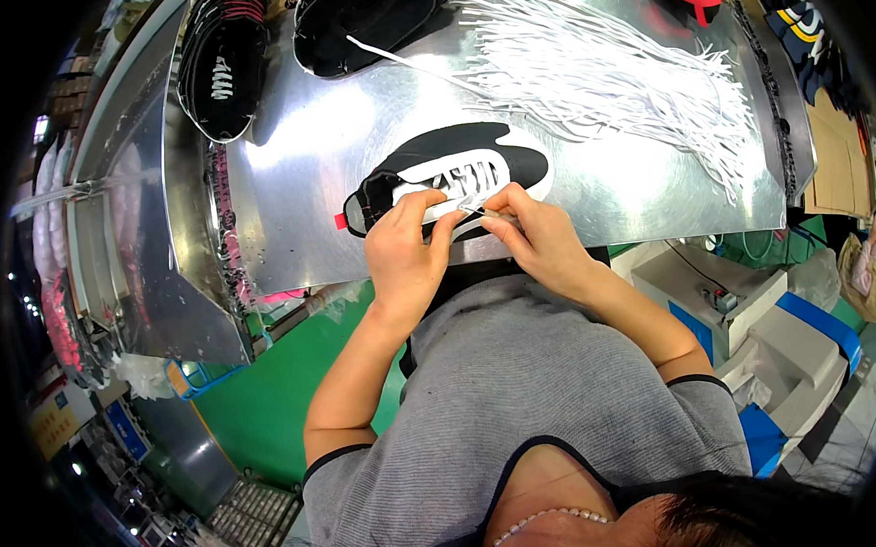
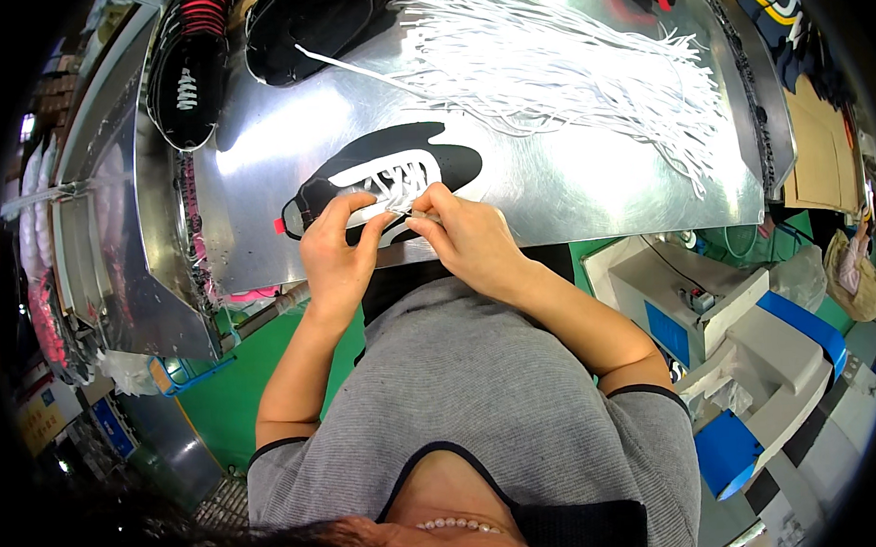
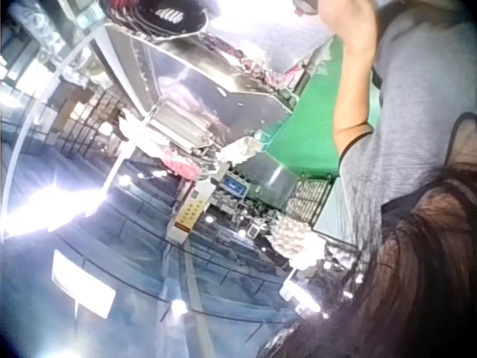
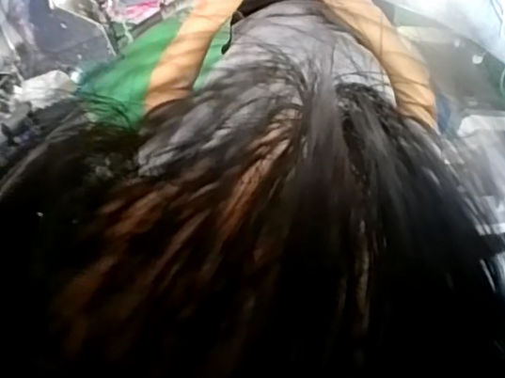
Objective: The person laces a black and white shoe by hand, threading white laces through the eyelets and adjusting them. They then pick up another shoe from a stack and repeat the lacing process.
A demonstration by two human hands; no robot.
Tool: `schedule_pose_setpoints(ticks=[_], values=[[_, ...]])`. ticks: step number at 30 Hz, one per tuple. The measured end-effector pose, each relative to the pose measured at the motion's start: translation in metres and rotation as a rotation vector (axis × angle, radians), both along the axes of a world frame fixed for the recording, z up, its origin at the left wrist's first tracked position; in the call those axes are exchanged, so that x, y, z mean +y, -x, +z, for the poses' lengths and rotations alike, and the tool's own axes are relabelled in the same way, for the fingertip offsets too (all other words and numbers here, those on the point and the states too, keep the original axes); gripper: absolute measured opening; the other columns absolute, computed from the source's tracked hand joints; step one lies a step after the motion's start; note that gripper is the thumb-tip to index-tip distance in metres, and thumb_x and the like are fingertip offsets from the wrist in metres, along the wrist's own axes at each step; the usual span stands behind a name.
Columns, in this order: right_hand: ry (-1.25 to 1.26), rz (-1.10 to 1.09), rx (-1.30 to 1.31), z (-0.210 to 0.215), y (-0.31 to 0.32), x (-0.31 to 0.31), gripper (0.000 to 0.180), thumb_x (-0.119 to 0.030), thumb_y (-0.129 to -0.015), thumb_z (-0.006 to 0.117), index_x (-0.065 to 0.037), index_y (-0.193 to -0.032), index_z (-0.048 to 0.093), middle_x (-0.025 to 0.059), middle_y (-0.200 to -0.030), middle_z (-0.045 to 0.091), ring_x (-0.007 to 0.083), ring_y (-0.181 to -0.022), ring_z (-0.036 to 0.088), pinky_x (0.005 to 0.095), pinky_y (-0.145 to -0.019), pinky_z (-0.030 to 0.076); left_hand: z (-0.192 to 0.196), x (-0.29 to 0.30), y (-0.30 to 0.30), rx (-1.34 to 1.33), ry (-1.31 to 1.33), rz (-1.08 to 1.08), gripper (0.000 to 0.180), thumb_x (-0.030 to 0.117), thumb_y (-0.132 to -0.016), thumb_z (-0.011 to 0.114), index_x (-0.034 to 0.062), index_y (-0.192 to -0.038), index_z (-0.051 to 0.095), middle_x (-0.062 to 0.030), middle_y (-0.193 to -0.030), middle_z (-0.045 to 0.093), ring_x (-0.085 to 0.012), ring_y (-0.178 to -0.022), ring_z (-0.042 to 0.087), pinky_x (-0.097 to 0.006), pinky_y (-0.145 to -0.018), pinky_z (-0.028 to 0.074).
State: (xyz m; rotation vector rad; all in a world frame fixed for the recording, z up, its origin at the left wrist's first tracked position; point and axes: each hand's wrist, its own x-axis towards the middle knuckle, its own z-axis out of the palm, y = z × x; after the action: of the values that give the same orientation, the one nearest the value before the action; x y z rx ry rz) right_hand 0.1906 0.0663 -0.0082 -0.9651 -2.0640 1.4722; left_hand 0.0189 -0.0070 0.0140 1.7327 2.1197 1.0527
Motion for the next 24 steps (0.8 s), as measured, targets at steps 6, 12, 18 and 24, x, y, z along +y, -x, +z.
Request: schedule_pose_setpoints(ticks=[6,12,18,24], values=[[-0.083,0.016,-0.025,0.001,0.003,0.005,0.019,-0.02,-0.094,0.062,-0.003,-0.096,0.054,0.0124,-0.075,0.067,0.0333,-0.068,0.065,0.0414,-0.059,0.048,0.001,0.002,0.003,-0.033,0.048,-0.049,0.02,0.012,-0.079,0.078,0.0033,-0.094,0.066,-0.0104,-0.085,0.069,-0.0268,-0.073,0.067,-0.034,-0.065,0.05],[0.086,0.069,-0.18,0.004,0.02,0.008,0.023,-0.024,-0.097,0.059,-0.002,-0.098,0.054,0.0133,-0.073,0.065,0.0291,-0.066,0.064,0.0367,-0.06,0.047,-0.002,-0.005,-0.002,-0.049,0.015,-0.208,0.018,0.004,-0.082,0.072,0.0052,-0.097,0.064,-0.0101,-0.074,0.06,-0.027,-0.062,0.059,-0.037,-0.056,0.045],[0.09,0.152,-0.205,0.025,-0.015,0.029,0.019,-0.023,-0.096,0.06,-0.005,-0.101,0.057,0.0148,-0.079,0.067,0.0326,-0.073,0.067,0.0397,-0.065,0.05,0.012,-0.008,0.005,-0.073,0.153,-0.133,0.02,0.005,-0.084,0.07,0.0032,-0.103,0.066,-0.0117,-0.091,0.069,-0.0286,-0.08,0.067,-0.035,-0.067,0.051],[-0.296,-0.102,0.062,-0.009,0.007,0.038,0.018,-0.016,-0.093,0.064,-0.004,-0.105,0.06,0.0124,-0.076,0.067,0.027,-0.066,0.067,0.034,-0.059,0.05,0.025,-0.007,0.009,-0.146,0.389,-0.296,0.017,0.012,-0.085,0.069,0.0047,-0.1,0.068,-0.0128,-0.091,0.069,-0.0304,-0.079,0.067,-0.037,-0.067,0.051]])
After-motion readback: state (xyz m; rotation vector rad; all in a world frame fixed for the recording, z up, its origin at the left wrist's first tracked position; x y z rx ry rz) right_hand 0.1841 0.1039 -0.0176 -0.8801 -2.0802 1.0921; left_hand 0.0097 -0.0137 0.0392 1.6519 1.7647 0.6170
